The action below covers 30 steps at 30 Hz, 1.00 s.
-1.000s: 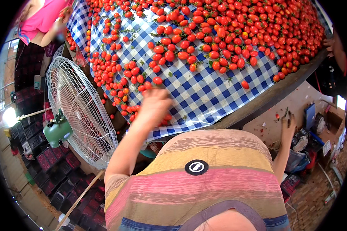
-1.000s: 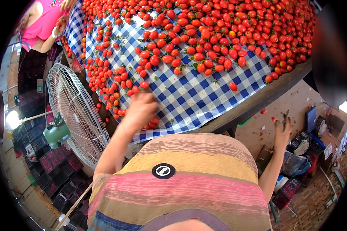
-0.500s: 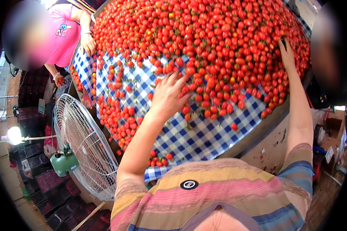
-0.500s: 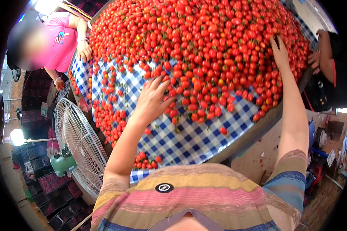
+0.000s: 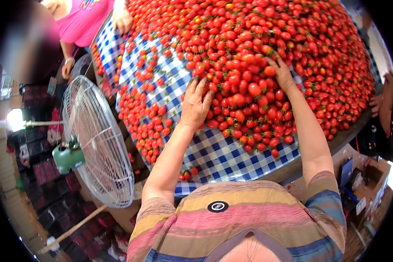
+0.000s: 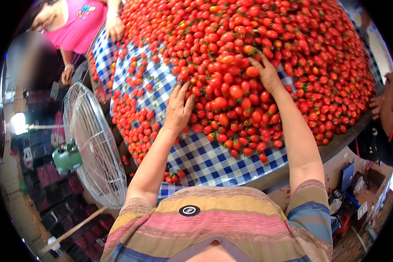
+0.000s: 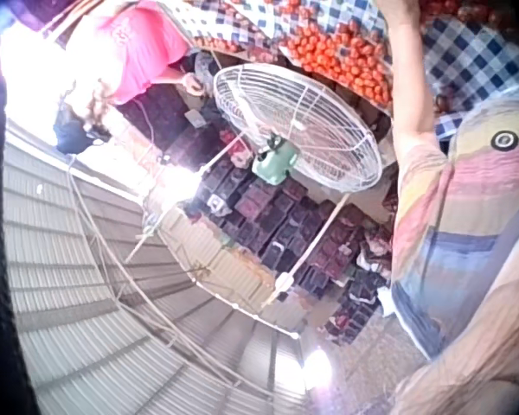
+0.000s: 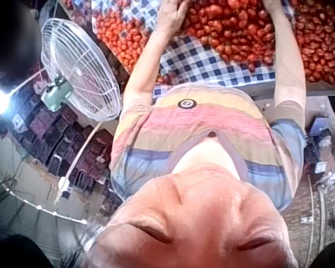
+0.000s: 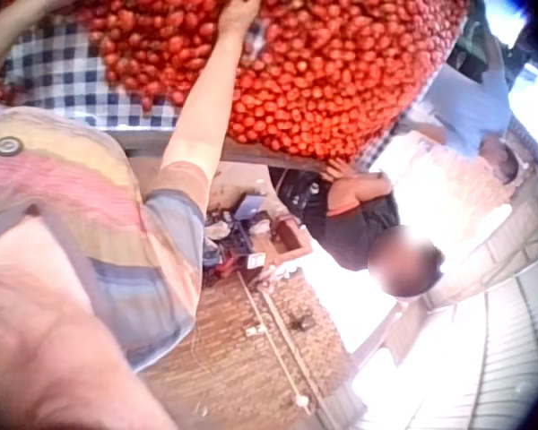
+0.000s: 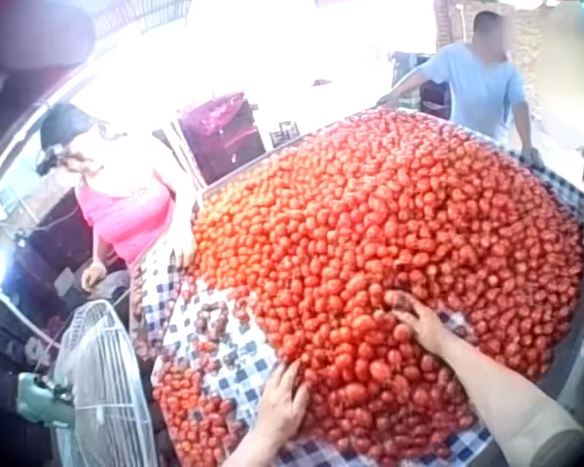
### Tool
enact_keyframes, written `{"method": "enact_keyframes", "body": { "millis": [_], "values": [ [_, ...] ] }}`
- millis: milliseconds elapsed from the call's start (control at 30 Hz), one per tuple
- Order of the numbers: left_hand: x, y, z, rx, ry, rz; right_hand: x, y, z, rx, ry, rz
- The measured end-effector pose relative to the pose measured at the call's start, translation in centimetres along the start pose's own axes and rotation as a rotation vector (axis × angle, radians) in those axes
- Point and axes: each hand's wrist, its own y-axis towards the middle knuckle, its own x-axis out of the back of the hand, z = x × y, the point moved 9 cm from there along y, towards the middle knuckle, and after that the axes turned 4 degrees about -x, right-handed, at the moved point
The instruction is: The person sorts through a large pile of small tomatoes on a table by hand, picking individual ones and grouping them.
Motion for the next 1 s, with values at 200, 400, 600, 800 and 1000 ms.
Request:
{"method": "enact_keyframes", "body": {
  "millis": [200,400,600,800,1000],
  "values": [
    [6.2,-5.7,3.3,0.124,-0.051,-0.110,-14.0,-9.8,6.1,0.414,-0.689,0.281],
    [2.2,-11.7,-5.0,-0.284,0.223,0.330,-17.0,-23.4,7.8,0.762,-0.791,0.777],
    [2.2,-1.2,-1.6,-0.290,0.482,0.072,-14.7,-15.6,8.2,0.704,-0.919,0.359],
    [7.2,1.3,8.3,-0.011,0.619,0.047,-12.9,-5.9,8.1,0.570,-0.832,-0.061],
    [8.5,-9.9,8.2,0.119,0.453,0.087,-22.7,-17.9,11.1,0.835,-0.887,0.346]
  ]
}}
